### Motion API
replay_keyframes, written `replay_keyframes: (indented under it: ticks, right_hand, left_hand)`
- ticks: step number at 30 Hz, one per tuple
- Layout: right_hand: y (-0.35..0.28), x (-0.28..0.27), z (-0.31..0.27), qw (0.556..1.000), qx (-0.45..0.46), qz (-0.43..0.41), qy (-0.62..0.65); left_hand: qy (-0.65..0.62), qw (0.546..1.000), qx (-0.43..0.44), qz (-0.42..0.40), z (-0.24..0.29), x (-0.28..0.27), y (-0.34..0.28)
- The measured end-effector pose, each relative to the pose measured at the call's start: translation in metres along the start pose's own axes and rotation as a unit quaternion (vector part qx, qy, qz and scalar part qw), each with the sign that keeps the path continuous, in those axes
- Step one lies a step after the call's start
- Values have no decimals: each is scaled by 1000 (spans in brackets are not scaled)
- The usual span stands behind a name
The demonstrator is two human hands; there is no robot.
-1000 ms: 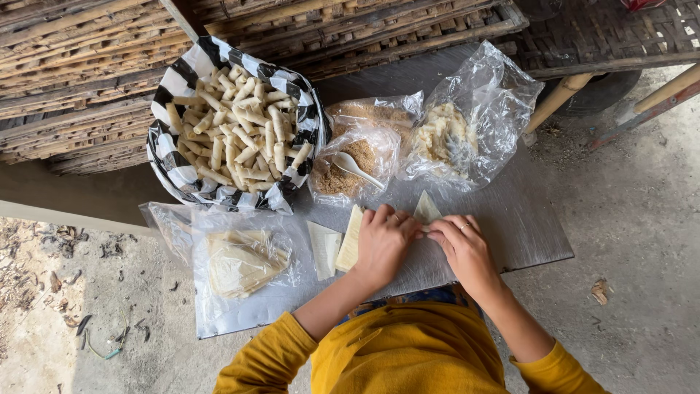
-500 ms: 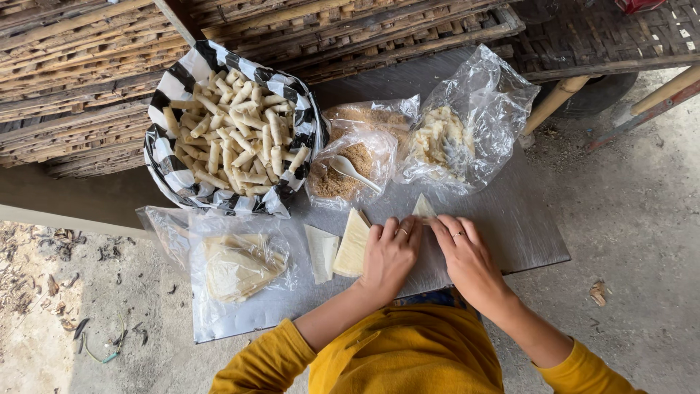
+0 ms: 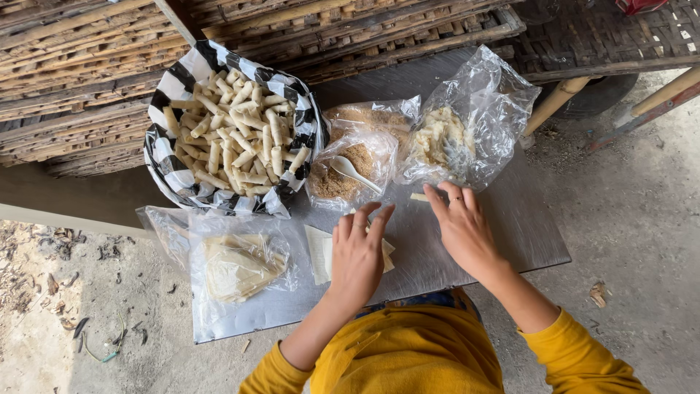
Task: The person prepares pastries by using a spoon to place filling onto triangular wrappers and then folding them into a triangular shape.
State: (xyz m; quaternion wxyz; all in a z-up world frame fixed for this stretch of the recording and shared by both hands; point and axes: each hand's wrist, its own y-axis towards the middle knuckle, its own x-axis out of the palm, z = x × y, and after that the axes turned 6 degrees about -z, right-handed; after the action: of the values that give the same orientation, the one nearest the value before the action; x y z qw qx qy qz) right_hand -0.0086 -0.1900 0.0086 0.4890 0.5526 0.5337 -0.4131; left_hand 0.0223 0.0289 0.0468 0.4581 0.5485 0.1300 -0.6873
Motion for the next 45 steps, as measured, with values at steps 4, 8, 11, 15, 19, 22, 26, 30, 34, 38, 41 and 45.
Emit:
replay_keyframes:
  ticks: [4,8,11,15,19,22,26,30,34,38,41,45]
  right_hand:
    - [2,-2,4,1000,-2,11,28]
    - [13,7,7,999,-7,27,40]
    - [25,-4,14,989,-43,44,131]
    - [40,-40,8,928,56,-153,335]
    - [91,-61,-28,899,-75,-154,403]
    - [147,-72,-78,891,-164,-94,413]
    - [154,-76,-118,903,-282,31,323]
    - [91,-48,-113,948,-187,-165,198]
    - [51,-25,-87,959,-77,-172,210]
    - [36,-2,-65,934,-40,-145,324]
    - [32,6,-46,927,7,-127,353]
    - [14,-4,-16,926,35,-101,362]
  left_hand:
    - [-58,996,-50,52,-6,-19,-29]
    - [-102,986,-108,75,-21,-22,-50]
    - [-106,983,-122,89,-29,-23,-65]
    - [-116,978,-143,100,-41,-24,-81]
    - [-88,977,-168,100,-41,-22,-92]
    - [-76,977,-171,99,-36,-20,-95]
    - [-67,977,-175,98,-35,-19,-101]
    - [-72,974,-197,89,-41,-16,-109]
    - [-71,975,-191,91,-44,-11,-108]
    - [-57,976,-194,81,-46,-8,-102]
    - [-85,971,-185,126,-42,-11,-96]
    - [-212,943,-228,121,-35,-15,-84]
